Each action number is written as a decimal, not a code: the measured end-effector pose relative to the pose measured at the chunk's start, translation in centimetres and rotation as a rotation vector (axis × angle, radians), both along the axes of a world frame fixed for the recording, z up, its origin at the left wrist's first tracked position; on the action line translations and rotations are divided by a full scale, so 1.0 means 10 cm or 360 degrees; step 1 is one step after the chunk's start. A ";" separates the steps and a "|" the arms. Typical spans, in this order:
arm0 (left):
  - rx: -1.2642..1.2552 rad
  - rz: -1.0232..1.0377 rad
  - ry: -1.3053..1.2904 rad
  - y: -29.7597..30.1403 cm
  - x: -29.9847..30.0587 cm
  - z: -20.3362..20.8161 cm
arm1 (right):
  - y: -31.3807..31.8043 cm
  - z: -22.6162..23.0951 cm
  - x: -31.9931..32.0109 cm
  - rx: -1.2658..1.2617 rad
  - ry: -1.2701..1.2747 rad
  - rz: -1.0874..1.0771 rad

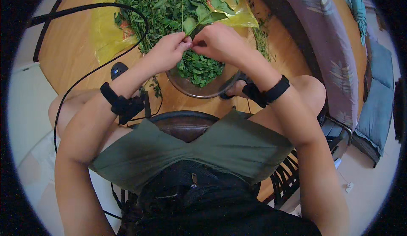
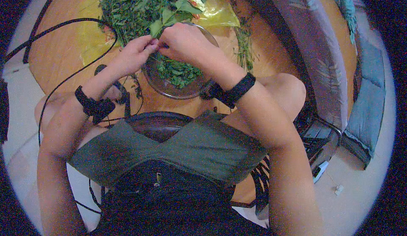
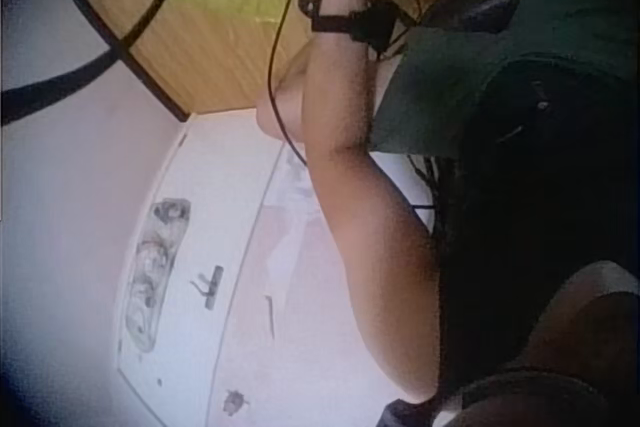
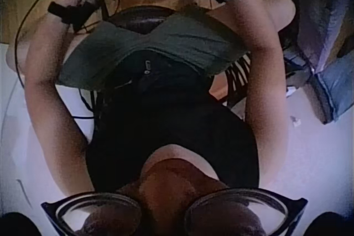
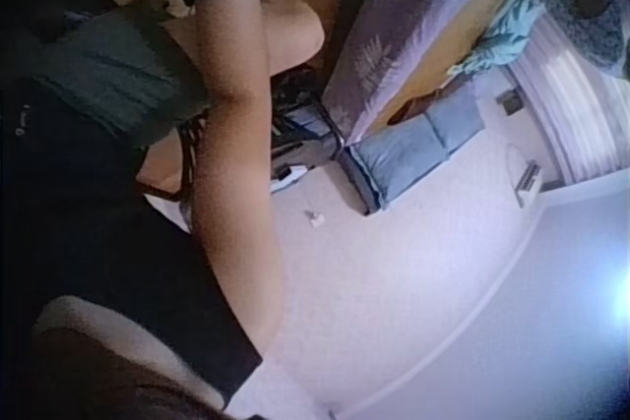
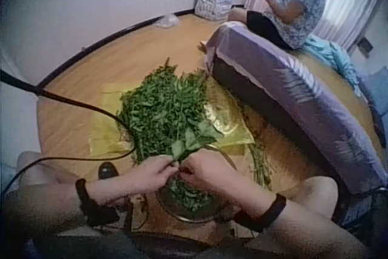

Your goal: Picking green leaves from branches into a glass bowl while sitting on a chair.

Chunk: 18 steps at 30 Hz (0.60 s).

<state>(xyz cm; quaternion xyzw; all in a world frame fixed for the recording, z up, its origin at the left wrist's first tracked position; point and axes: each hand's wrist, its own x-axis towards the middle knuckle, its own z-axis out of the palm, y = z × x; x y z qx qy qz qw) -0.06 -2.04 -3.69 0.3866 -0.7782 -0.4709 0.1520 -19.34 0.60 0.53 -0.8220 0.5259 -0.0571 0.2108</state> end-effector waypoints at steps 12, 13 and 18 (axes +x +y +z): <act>-0.0083 -0.0097 -0.0089 -0.04 0.02 0.08 | 0.00 -0.09 -0.11 0.0022 -0.0215 0.0082; -0.0059 -0.0078 -0.0060 -0.04 0.01 0.08 | 0.01 -0.09 -0.11 0.0054 -0.0234 0.0075; -0.0281 -0.0119 -0.0089 -0.08 0.02 0.09 | -0.01 -0.02 -0.12 0.0068 -0.0287 0.0088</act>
